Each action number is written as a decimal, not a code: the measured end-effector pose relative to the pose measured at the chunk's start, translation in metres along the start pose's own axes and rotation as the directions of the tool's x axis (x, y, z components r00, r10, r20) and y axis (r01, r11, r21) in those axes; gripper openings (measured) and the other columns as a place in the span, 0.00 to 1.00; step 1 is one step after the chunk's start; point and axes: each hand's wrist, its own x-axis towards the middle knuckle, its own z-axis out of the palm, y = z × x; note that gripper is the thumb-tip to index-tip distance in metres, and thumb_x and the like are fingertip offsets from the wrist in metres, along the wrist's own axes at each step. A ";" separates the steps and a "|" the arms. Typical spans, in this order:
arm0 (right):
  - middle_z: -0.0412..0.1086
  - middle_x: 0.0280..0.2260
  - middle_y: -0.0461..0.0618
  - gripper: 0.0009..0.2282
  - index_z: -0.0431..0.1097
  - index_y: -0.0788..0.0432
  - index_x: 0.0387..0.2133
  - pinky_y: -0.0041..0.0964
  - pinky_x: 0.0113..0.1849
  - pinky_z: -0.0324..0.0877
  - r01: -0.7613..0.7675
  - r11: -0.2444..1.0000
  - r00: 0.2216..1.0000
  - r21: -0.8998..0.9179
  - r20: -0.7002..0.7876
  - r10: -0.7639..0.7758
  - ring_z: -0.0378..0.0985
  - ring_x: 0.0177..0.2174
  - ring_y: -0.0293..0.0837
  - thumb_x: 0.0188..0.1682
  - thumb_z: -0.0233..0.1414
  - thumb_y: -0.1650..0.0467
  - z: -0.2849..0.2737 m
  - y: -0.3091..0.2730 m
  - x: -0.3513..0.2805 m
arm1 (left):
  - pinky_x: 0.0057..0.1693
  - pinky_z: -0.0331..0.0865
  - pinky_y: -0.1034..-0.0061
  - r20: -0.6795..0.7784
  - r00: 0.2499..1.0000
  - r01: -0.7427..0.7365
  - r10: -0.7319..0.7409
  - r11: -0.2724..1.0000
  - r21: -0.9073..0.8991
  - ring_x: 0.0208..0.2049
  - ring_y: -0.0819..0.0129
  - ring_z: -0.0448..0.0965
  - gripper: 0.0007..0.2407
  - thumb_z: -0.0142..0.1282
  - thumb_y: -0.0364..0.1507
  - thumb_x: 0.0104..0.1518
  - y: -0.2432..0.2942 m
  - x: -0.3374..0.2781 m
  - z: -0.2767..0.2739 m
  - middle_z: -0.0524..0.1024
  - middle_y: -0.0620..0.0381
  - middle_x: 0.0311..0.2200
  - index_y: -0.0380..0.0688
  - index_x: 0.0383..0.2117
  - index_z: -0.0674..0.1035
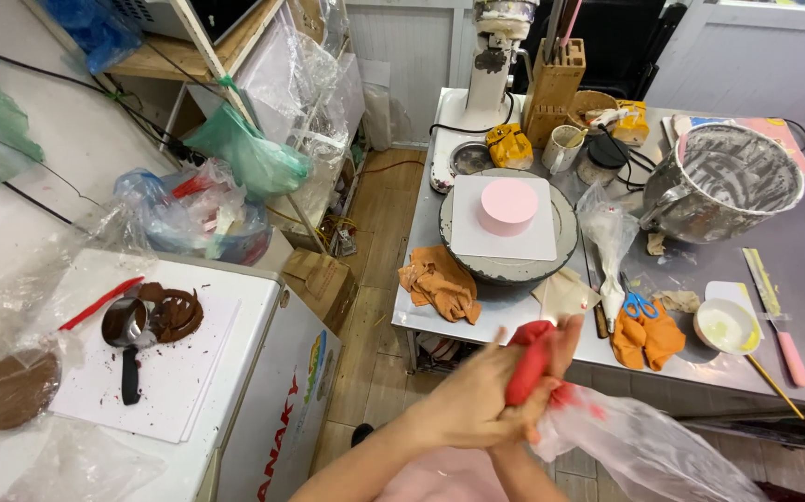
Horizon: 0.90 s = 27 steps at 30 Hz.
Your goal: Pipe red frosting onto the edge of a cake and prepare a container.
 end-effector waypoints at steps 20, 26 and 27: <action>0.48 0.73 0.57 0.29 0.62 0.62 0.61 0.52 0.70 0.45 0.115 0.991 0.990 -0.072 0.089 -0.108 0.49 0.72 0.53 0.65 0.30 0.51 -0.002 -0.005 0.001 | 0.77 0.35 0.55 0.528 0.760 0.148 -0.378 0.893 0.425 0.52 0.57 0.77 0.27 0.44 0.55 0.65 0.002 0.004 0.003 0.78 0.51 0.42 0.41 0.43 0.76; 0.41 0.75 0.53 0.29 0.57 0.61 0.65 0.54 0.71 0.45 0.175 0.984 0.984 0.034 0.017 -0.176 0.45 0.73 0.52 0.63 0.34 0.51 0.010 -0.014 0.011 | 0.77 0.43 0.58 -0.075 0.977 -0.195 0.200 0.979 0.067 0.55 0.50 0.78 0.22 0.58 0.40 0.59 0.024 0.022 -0.015 0.80 0.44 0.46 0.31 0.49 0.78; 0.39 0.75 0.51 0.29 0.55 0.61 0.67 0.55 0.71 0.45 0.188 0.980 0.982 0.058 -0.003 -0.189 0.44 0.73 0.52 0.63 0.35 0.51 0.011 -0.015 0.012 | 0.74 0.46 0.62 -0.086 0.943 -0.254 0.321 0.863 0.436 0.52 0.51 0.83 0.22 0.65 0.37 0.48 0.040 0.031 -0.026 0.83 0.44 0.43 0.29 0.44 0.82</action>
